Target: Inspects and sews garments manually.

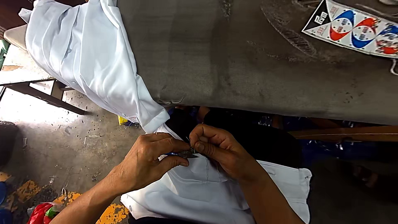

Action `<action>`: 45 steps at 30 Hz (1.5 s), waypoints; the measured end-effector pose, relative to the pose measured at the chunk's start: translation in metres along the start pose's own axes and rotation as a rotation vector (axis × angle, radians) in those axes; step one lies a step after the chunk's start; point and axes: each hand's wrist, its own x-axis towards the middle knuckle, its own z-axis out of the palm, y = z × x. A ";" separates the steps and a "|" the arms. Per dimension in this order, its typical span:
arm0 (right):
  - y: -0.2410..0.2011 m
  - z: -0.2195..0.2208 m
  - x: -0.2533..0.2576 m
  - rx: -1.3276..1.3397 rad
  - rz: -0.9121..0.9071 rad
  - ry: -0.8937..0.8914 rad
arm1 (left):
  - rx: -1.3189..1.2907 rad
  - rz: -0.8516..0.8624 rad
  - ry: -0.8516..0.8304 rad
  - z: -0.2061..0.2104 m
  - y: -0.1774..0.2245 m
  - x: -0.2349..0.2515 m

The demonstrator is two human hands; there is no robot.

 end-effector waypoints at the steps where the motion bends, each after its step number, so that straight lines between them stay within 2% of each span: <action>1: -0.001 0.000 0.000 0.001 0.005 -0.001 | 0.010 0.010 0.002 0.000 0.000 0.000; 7: -0.002 0.004 0.002 0.030 0.033 -0.006 | 0.030 0.059 -0.003 -0.003 -0.002 -0.004; 25: 0.002 0.006 0.002 0.075 0.025 -0.022 | -0.095 0.013 -0.015 -0.003 -0.004 -0.008; 35: 0.008 0.004 -0.002 0.100 0.097 0.086 | -0.003 -0.053 0.078 -0.005 -0.003 -0.015; 41: 0.006 0.002 -0.007 0.036 0.077 0.011 | -0.067 -0.241 0.224 0.014 0.011 -0.026; 45: 0.007 0.007 -0.008 0.023 0.081 0.023 | -0.043 -0.183 0.250 0.032 0.017 -0.021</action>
